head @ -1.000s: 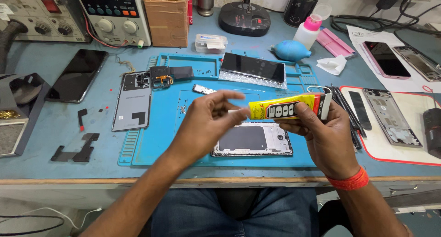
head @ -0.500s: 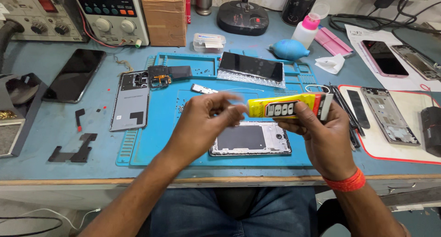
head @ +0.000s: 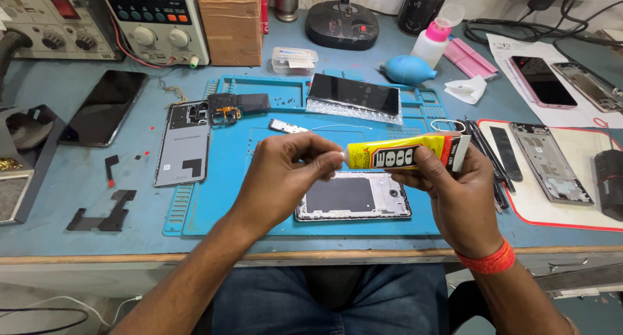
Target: The person applies adhesive from a yellow glue tube around the frame of a disassembled smartphone, then picks up a replacement screen, aligns it onto the frame, and presses it into place. They then handle another opened phone on the mat, positioning a component inside it.
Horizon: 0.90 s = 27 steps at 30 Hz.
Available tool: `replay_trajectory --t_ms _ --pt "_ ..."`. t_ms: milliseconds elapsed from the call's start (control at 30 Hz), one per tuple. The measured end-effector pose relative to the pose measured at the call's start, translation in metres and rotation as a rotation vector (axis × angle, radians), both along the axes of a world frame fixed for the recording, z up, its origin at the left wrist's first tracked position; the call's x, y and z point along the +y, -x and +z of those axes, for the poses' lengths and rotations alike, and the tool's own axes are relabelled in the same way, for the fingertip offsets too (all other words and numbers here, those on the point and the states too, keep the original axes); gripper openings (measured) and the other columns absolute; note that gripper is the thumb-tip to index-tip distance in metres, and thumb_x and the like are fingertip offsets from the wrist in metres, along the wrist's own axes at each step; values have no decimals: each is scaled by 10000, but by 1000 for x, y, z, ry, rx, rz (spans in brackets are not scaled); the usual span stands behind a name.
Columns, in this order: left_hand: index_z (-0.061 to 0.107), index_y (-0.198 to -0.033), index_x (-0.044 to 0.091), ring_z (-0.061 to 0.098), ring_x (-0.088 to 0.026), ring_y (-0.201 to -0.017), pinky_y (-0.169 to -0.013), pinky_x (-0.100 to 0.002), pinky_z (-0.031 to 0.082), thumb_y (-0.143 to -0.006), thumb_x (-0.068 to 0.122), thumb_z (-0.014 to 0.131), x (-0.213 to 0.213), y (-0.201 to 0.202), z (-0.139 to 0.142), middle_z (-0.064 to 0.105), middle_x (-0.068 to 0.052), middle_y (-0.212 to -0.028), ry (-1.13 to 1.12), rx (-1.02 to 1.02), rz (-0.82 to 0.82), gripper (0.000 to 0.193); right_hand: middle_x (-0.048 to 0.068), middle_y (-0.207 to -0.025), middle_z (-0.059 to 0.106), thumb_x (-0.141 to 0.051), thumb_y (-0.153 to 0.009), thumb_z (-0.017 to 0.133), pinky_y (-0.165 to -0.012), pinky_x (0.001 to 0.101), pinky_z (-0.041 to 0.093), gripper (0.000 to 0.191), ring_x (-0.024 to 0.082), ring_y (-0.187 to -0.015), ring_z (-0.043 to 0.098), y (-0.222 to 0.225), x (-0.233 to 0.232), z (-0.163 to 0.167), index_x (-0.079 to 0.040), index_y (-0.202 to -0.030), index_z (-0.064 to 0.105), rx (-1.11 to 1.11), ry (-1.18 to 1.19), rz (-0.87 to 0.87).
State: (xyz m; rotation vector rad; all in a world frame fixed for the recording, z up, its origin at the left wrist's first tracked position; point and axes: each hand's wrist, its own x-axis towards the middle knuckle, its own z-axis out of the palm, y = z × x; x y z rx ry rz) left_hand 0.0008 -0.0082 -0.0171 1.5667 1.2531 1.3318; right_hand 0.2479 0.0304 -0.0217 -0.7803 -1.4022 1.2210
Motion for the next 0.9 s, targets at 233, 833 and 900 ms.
replay_trajectory --t_ms 233,833,900 --pt "719 -1107 37 716 -228 -956 -812 -349 603 -918 -12 734 -10 13 -2 733 -75 -1063 -818 493 49 196 202 -1065 727 -158 -1019 619 -730 377 644 235 296 -859 763 -11 11 -7 12 -1176 578 54 225 180" --pt "656 -1309 128 711 -238 -1133 -938 -383 566 -859 295 775 1 41 13 725 -95 -1224 -214 495 -10 494 143 -1079 723 -287 -1101 526 -789 349 629 356 201 -909 722 -70 65 -4 40 -1194 635 -229 46 -156" --pt "520 -1457 205 656 -253 -1182 -993 -416 528 -703 385 849 0 40 16 677 -107 -1262 2 551 -120 843 117 -1062 726 -268 -1055 581 -739 337 623 317 175 -894 717 -76 72 -13 9 -1188 659 -332 16 -211"
